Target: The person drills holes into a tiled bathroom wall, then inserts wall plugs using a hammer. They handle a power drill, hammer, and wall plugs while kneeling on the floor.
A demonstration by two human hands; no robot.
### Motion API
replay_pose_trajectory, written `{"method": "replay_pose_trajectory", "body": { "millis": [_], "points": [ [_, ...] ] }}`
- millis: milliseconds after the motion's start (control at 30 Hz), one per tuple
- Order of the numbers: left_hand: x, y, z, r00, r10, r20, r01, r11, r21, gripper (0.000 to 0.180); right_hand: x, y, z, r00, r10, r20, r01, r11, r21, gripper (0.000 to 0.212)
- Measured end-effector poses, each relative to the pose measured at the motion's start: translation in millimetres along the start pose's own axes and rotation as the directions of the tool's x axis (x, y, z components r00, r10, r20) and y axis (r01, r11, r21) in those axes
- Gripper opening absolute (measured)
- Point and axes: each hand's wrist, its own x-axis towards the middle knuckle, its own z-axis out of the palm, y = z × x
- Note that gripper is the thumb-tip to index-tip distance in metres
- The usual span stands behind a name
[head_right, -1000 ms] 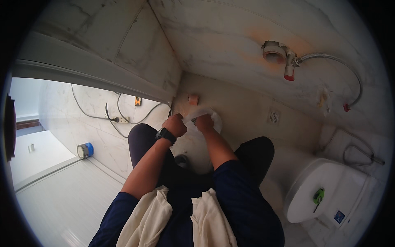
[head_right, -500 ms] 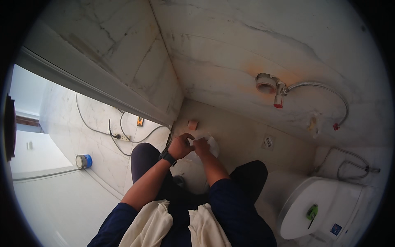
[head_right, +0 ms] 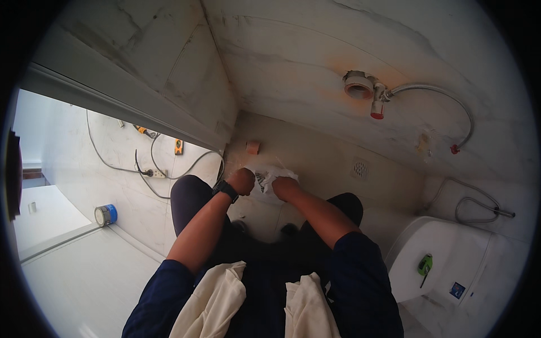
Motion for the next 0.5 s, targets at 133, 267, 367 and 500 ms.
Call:
{"method": "replay_pose_trajectory", "body": {
  "millis": [133, 267, 367, 500],
  "points": [
    [14.4, 2.8, -2.5, 0.96, -0.144, -0.239, 0.064, 0.948, -0.311, 0.021, -27.0, -7.0, -42.9, 0.995, -0.006, 0.095, 0.01, 0.999, -0.046, 0.016],
    [19.9, -1.0, -30.7, 0.959, -0.093, -0.269, 0.007, 0.952, -0.307, 0.031, -52.5, -21.3, -91.3, 0.927, 0.347, -0.146, -0.044, 0.485, 0.874, 0.021],
    [11.9, 8.9, -50.1, 0.915, -0.326, -0.237, -0.133, 0.312, -0.941, 0.035, -51.3, -46.0, -117.1, 0.887, 0.423, -0.185, 0.01, 0.383, 0.924, 0.021],
    [7.0, 15.0, -66.9, 0.92, -0.39, -0.025, -0.128, -0.239, -0.962, 0.034, -47.3, -56.7, -124.0, 0.852, 0.371, -0.369, 0.16, 0.488, 0.858, 0.016]
  ]
}}
